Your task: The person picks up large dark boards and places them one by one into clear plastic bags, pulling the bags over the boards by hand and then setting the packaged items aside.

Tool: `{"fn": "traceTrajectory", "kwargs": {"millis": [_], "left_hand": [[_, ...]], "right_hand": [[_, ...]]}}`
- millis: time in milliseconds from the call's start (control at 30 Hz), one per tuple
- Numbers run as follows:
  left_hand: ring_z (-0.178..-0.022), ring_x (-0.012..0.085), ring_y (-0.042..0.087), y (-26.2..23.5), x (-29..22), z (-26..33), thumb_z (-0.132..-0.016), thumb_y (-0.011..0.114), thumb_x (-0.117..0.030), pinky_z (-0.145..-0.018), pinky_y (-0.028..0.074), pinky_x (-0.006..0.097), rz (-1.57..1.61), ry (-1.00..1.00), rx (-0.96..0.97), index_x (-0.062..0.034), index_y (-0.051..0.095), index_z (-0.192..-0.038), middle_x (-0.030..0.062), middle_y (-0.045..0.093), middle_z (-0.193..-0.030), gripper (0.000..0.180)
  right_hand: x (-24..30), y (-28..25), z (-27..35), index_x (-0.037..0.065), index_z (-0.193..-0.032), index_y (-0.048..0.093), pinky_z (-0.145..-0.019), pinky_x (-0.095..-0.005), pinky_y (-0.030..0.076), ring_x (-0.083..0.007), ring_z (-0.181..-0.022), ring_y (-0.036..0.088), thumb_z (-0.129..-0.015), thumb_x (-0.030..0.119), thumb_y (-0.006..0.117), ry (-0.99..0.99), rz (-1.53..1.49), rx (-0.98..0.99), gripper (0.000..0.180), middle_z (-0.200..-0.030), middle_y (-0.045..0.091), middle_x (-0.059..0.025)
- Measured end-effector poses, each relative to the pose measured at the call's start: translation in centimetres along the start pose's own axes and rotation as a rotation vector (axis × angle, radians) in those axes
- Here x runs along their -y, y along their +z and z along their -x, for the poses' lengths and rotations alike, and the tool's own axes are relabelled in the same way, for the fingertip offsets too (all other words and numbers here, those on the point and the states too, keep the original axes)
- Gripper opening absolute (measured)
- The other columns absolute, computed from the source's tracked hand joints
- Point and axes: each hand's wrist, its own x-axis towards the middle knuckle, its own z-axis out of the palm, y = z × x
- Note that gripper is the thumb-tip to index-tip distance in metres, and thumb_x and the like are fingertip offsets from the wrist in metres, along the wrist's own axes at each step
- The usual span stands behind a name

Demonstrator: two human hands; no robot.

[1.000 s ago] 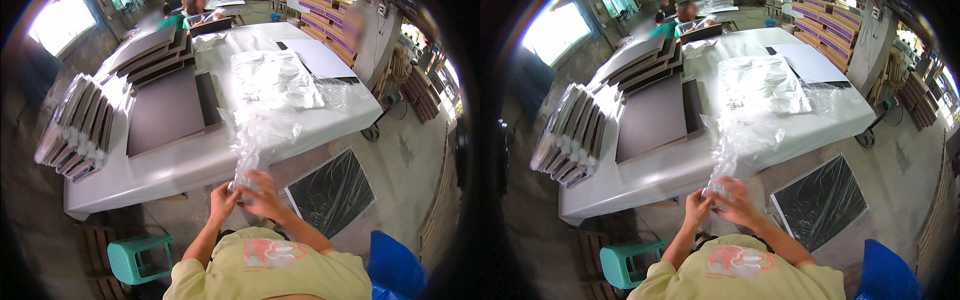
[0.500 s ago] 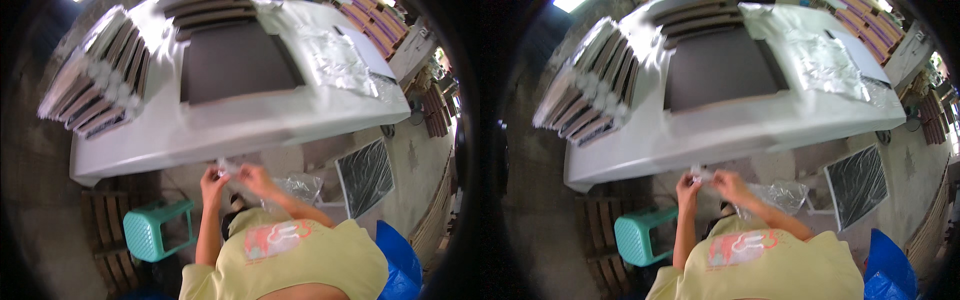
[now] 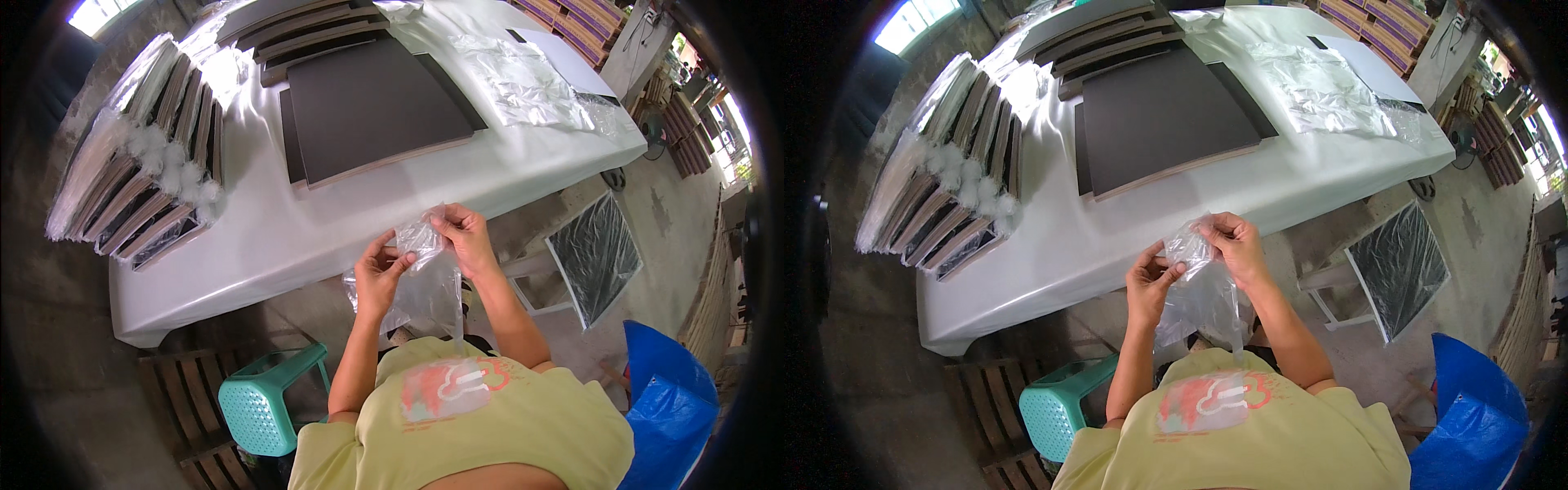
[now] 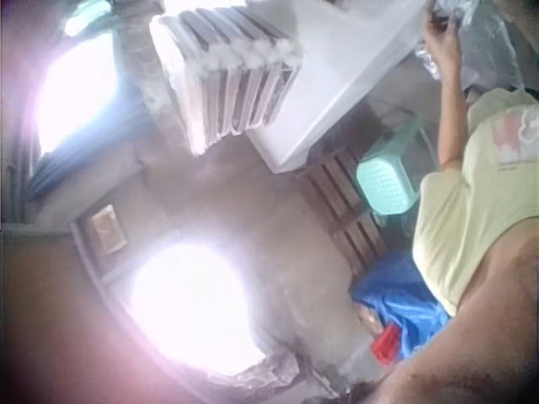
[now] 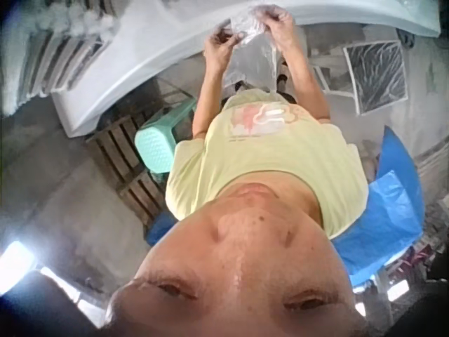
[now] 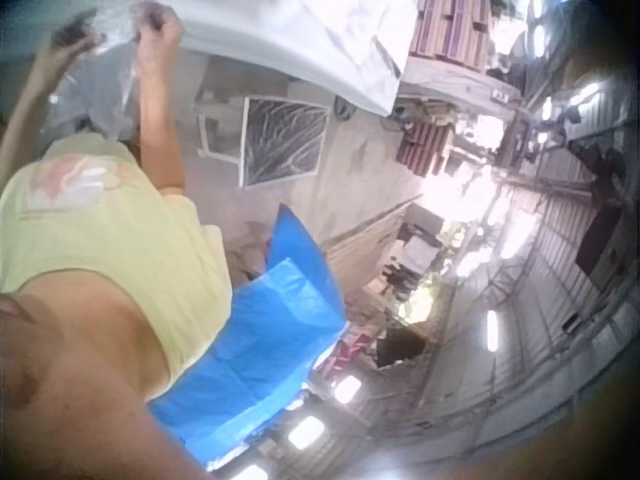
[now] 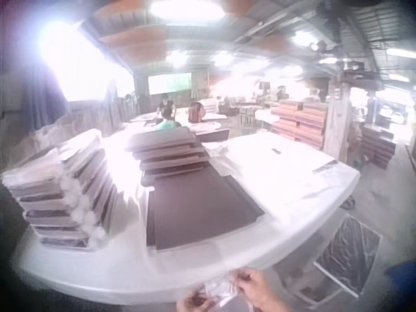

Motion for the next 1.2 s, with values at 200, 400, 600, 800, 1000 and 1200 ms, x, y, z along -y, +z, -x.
{"fn": "traceTrajectory", "kwargs": {"millis": [200, 400, 600, 800, 1000, 1200], "left_hand": [[-0.075, 0.0107, 0.055, 1.4, -2.0, -0.8, -0.072, 0.068, -0.008, -0.07, 0.044, 0.023, -0.064, 0.176, -0.048, 0.0027, 0.053, -0.108, 0.0056, 0.06, -0.083, 0.04], [-0.07, 0.008, 0.052, 1.2, -1.3, -2.2, -0.073, 0.069, -0.012, -0.066, 0.042, 0.021, -0.014, -0.004, 0.008, -0.0007, 0.061, -0.095, 0.004, 0.061, -0.084, 0.026], [-0.064, 0.0051, 0.047, 2.3, -2.3, -2.3, -0.067, 0.072, -0.006, -0.062, 0.038, 0.017, -0.005, 0.09, -0.016, 0.0003, 0.061, -0.093, -0.0034, 0.052, -0.07, 0.029], [-0.061, 0.0046, 0.044, 2.5, -2.4, -2.9, -0.064, 0.075, -0.007, -0.059, 0.038, 0.017, -0.192, 0.09, -0.003, -0.0013, 0.059, -0.098, -0.0048, 0.046, -0.067, 0.037], [-0.062, 0.005, 0.045, 2.4, -2.2, -3.9, -0.067, 0.074, -0.009, -0.059, 0.038, 0.018, -0.11, 0.089, 0.026, -0.0013, 0.061, -0.093, -0.0026, 0.052, -0.069, 0.03], [-0.063, 0.0038, 0.046, 4.1, -1.9, -4.5, -0.078, 0.064, -0.016, -0.057, 0.038, 0.019, -0.068, 0.118, 0.006, -0.0045, 0.059, -0.088, -0.0032, 0.052, -0.066, 0.016]], "right_hand": [[0.2, 1.4, 0.8, 0.001, -0.083, 0.063, -0.053, -0.018, 0.039, -0.0057, -0.058, 0.05, -0.077, 0.012, 0.065, -0.13, 0.21, -0.073, 0.013, -0.072, 0.063, -0.0036], [1.8, 2.5, 1.3, 0.002, -0.078, 0.061, -0.054, -0.0189, 0.037, -0.0039, -0.061, 0.048, -0.077, 0.017, 0.065, -0.2, 0.553, -0.15, 0.016, -0.065, 0.058, -0.0018], [1.9, 1.6, 0.7, 0.004, -0.102, 0.049, -0.063, -0.0202, 0.042, -0.0062, -0.066, 0.052, -0.073, 0.009, 0.068, -0.198, 0.074, -0.018, 0.035, -0.075, 0.061, -0.0053], [2.9, 1.0, -0.5, 0.003, -0.111, 0.043, -0.071, -0.0224, 0.044, -0.0096, -0.075, 0.057, -0.07, 0.003, 0.069, -0.356, -0.011, -0.185, 0.048, -0.086, 0.063, -0.0097], [3.0, 1.2, -0.6, 0.002, -0.111, 0.047, -0.064, -0.0205, 0.045, -0.0087, -0.072, 0.057, -0.069, 0.005, 0.071, -0.085, -0.038, -0.031, 0.048, -0.079, 0.064, -0.0087], [2.5, -0.4, -2.1, 0.002, -0.092, 0.057, -0.05, -0.0187, 0.039, -0.0042, -0.054, 0.048, -0.075, 0.01, 0.067, -0.14, 0.13, -0.065, 0.021, -0.066, 0.058, -0.0007]]}}
